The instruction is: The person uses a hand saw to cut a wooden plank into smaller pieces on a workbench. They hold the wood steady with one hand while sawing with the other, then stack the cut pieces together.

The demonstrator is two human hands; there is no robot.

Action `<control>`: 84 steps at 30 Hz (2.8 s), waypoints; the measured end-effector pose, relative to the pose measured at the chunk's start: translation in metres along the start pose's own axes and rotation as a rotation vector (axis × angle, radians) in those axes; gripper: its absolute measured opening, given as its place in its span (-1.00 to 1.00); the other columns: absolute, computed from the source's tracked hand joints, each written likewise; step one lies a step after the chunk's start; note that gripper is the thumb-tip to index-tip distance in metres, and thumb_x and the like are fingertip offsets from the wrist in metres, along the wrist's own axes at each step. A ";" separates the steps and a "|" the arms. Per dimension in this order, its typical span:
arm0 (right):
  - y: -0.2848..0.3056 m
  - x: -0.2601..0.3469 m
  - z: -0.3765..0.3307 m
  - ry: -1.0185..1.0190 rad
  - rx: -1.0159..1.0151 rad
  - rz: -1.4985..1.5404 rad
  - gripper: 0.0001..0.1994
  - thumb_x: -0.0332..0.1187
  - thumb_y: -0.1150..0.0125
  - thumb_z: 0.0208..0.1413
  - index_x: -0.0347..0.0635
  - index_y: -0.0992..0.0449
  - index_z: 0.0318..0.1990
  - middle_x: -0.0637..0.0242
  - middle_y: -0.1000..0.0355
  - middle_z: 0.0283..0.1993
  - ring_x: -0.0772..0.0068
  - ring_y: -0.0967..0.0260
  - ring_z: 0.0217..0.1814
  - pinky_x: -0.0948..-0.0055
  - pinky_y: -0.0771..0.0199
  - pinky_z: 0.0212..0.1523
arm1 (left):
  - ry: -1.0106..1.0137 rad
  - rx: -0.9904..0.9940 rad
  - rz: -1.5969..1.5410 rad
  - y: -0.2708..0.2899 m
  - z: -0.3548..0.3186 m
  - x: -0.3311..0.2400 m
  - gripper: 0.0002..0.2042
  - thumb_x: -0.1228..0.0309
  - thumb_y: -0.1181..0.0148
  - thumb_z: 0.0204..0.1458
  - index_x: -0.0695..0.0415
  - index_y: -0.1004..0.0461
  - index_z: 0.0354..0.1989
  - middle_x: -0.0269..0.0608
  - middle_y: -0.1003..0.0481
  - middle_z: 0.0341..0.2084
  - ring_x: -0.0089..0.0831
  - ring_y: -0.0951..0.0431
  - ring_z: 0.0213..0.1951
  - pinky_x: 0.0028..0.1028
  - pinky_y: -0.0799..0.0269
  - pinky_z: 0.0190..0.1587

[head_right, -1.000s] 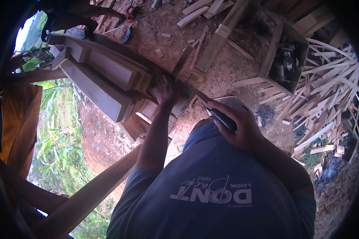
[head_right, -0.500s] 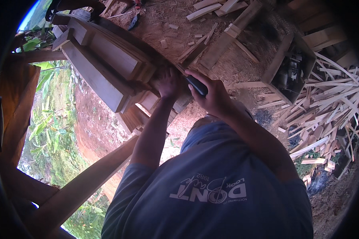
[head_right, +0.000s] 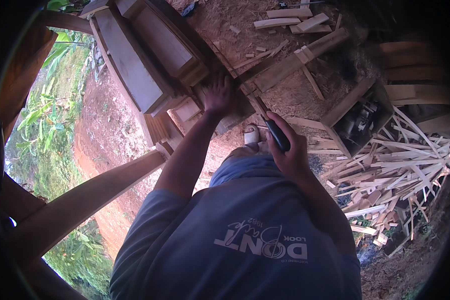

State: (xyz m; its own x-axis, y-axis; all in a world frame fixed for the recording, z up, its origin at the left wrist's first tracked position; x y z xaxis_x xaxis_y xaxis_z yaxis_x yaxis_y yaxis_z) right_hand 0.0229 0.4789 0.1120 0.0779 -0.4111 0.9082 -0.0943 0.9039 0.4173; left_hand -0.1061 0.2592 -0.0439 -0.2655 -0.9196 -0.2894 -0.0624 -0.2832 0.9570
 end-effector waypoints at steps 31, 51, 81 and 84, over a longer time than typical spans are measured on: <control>-0.015 -0.032 -0.003 -0.055 -0.045 0.020 -0.54 -0.40 -0.21 0.31 -0.17 -0.44 0.35 0.10 -0.61 0.14 0.33 -0.63 0.03 0.41 -0.58 0.01 | 0.018 -0.005 -0.055 0.001 0.000 -0.001 -0.66 0.23 -0.01 0.24 0.14 -0.38 0.09 0.06 -0.40 0.17 -0.03 -0.42 0.26 -0.08 -0.37 0.24; -0.055 -0.033 0.075 0.053 -0.067 0.057 -0.57 -0.46 -0.23 0.30 -0.17 -0.48 0.31 0.08 -0.65 -0.04 0.38 -0.65 -0.07 0.42 -0.62 -0.07 | -0.005 0.060 -0.095 0.012 -0.001 -0.004 -0.65 0.24 -0.07 0.23 0.15 -0.41 0.10 0.02 -0.39 0.13 -0.02 -0.39 0.28 -0.12 -0.36 0.28; 0.080 -0.025 -0.091 -0.347 -0.614 0.215 -0.46 -0.43 -0.50 0.10 -0.15 -0.51 0.27 0.37 -0.59 -0.10 0.72 -0.36 -0.32 0.62 -0.42 -0.24 | 0.471 0.546 -2.211 0.036 -0.031 -0.161 -0.72 0.40 -0.03 0.42 0.25 -0.45 0.19 -0.28 -0.55 -0.16 -0.46 -0.55 -0.08 -0.39 -0.43 0.11; 0.080 -0.010 -0.081 -0.446 -0.604 0.347 -0.46 -0.43 -0.56 0.03 -0.17 -0.53 0.20 0.39 -0.58 -0.20 0.69 -0.44 -0.22 0.58 -0.48 -0.11 | 0.339 0.549 -2.137 0.044 -0.038 -0.192 -0.73 0.41 -0.03 0.41 0.23 -0.44 0.19 -0.29 -0.54 -0.11 -0.42 -0.52 -0.01 -0.32 -0.38 0.18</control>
State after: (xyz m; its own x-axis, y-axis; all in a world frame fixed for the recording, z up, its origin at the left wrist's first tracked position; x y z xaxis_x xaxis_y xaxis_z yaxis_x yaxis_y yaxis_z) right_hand 0.0953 0.5649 0.1335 -0.2711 0.0094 0.9625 0.5188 0.8437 0.1379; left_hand -0.0215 0.4126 0.0530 0.6612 0.5362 -0.5247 -0.1414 -0.5977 -0.7891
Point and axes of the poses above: each hand's wrist, its own z-axis towards the middle knuckle, its own y-axis out of the back of the hand, x = y × z, the point moved 3 cm from there along z, towards the middle knuckle
